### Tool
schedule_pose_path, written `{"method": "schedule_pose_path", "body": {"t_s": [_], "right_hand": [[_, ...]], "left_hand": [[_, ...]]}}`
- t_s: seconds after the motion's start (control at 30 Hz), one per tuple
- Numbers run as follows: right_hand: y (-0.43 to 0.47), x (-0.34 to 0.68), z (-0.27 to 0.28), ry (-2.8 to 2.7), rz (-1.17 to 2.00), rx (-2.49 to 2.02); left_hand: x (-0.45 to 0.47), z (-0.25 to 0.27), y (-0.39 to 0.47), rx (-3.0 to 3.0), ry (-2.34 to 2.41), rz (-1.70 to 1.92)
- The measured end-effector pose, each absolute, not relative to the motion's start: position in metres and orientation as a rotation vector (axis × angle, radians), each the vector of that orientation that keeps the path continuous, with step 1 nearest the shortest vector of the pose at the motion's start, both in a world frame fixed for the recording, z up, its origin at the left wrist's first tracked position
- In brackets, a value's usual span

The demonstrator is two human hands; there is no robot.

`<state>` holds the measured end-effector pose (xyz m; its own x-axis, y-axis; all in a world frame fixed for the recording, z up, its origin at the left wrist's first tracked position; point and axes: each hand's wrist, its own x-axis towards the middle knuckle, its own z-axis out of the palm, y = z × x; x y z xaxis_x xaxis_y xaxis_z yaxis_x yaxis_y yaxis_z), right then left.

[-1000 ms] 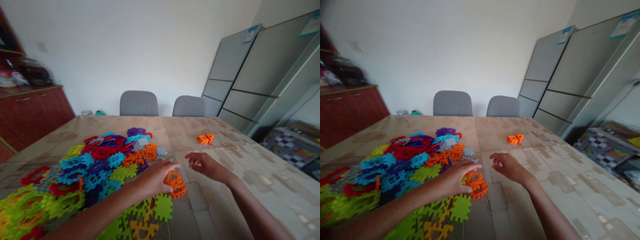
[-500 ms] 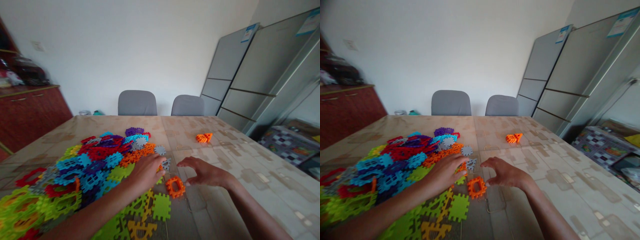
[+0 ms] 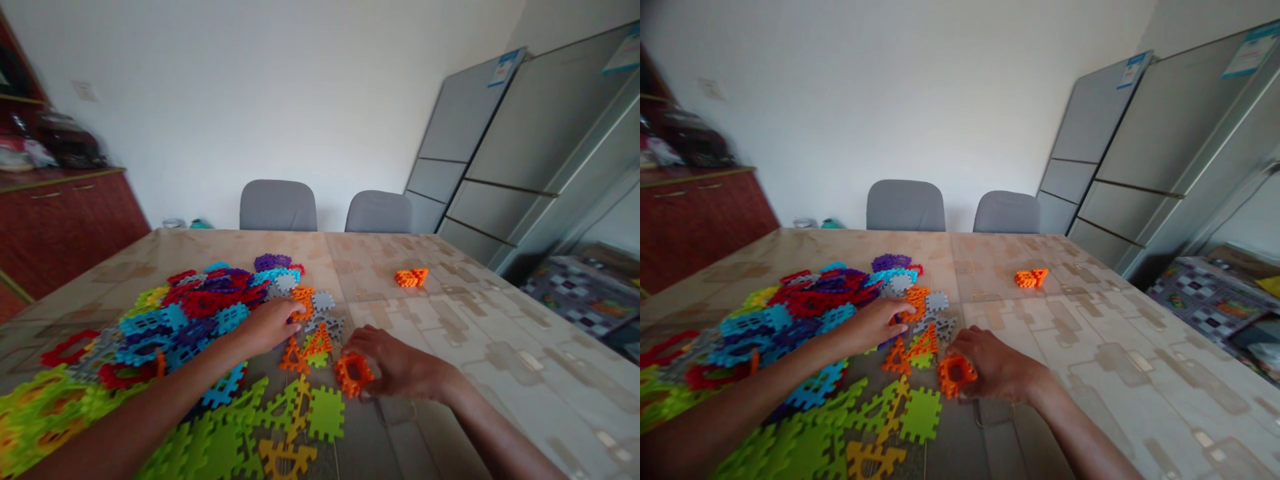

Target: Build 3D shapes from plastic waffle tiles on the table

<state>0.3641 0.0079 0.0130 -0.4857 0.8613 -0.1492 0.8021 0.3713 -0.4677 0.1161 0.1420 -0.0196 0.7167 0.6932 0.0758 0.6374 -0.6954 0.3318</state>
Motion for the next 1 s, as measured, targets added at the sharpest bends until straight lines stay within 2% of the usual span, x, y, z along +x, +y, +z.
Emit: {"method": "schedule_pose_path", "body": {"t_s": [0.27, 0.4, 0.67, 1.0], "right_hand": [[0.001, 0.351, 0.012, -2.406, 0.511, -1.979], [-0.003, 0.344, 0.019, -2.446, 0.474, -2.066], [0.000, 0.361, 0.018, -2.589, 0.622, -1.615], [0.005, 0.360, 0.013, -2.571, 0.539, -1.519]], "left_hand": [[0.121, -0.020, 0.153, 2.711, 1.087, 0.295], [0.123, -0.022, 0.154, 2.730, 1.102, 0.319], [0.119, -0.027, 0.176, 2.730, 1.053, 0.370], [0.114, -0.037, 0.190, 2.711, 1.039, 0.298]]}}
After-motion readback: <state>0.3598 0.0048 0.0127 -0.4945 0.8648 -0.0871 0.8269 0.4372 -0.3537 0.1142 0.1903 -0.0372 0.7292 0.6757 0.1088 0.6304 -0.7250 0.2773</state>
